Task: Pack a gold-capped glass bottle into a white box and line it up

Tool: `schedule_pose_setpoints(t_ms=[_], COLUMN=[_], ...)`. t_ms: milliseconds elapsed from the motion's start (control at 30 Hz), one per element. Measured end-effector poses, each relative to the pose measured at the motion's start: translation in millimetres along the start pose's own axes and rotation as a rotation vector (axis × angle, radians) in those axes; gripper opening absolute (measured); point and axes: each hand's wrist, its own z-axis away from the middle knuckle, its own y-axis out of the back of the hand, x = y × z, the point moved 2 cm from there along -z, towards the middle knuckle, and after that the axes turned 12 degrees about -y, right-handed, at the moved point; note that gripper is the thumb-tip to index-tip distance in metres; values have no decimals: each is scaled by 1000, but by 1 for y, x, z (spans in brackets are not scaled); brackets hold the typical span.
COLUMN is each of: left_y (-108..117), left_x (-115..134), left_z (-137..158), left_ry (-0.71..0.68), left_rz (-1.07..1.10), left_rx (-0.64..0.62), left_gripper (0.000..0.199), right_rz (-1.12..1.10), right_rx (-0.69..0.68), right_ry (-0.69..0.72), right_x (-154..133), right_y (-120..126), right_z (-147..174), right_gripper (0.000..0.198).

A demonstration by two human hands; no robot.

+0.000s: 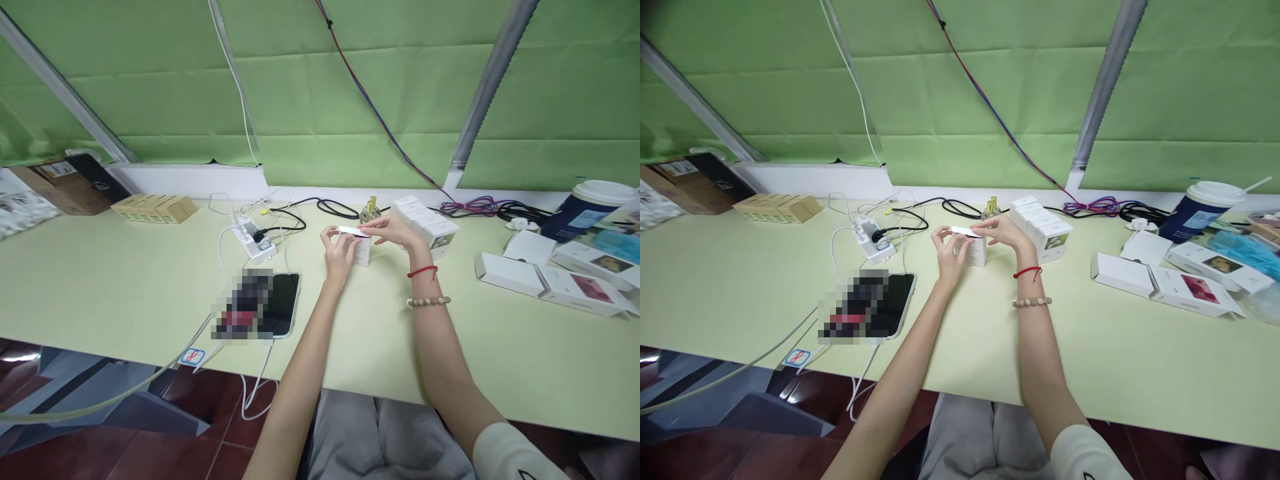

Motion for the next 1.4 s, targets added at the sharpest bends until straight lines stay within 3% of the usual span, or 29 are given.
schedule_pose_setpoints(t_ms=[267,467,667,867,1100,1400], left_y=[5,6,4,6,8,9], left_x=[1,2,-3,-1,0,1], left_z=[-4,-3,1,-3,-3,-4], left_ry=[-166,-113,-135,-110,-191,-196], left_rz=[21,-128,-16,-48,-8,-5], left_rx=[-18,-109,-76,-49,-40,-29], left_gripper=[18,23,21,17,13,13], right_rz=[116,58,47,41,47,17], right_rx=[53,29,33,52,65,26], right_ry=[15,27,0,15,78,69], right_x=[-11,-15,-13,-10,-6,-2], right_y=[-2,-5,-4,-5,-5,-6], right_z=[6,9,6,3,2,3], right_gripper=[29,30,31,33,34,34])
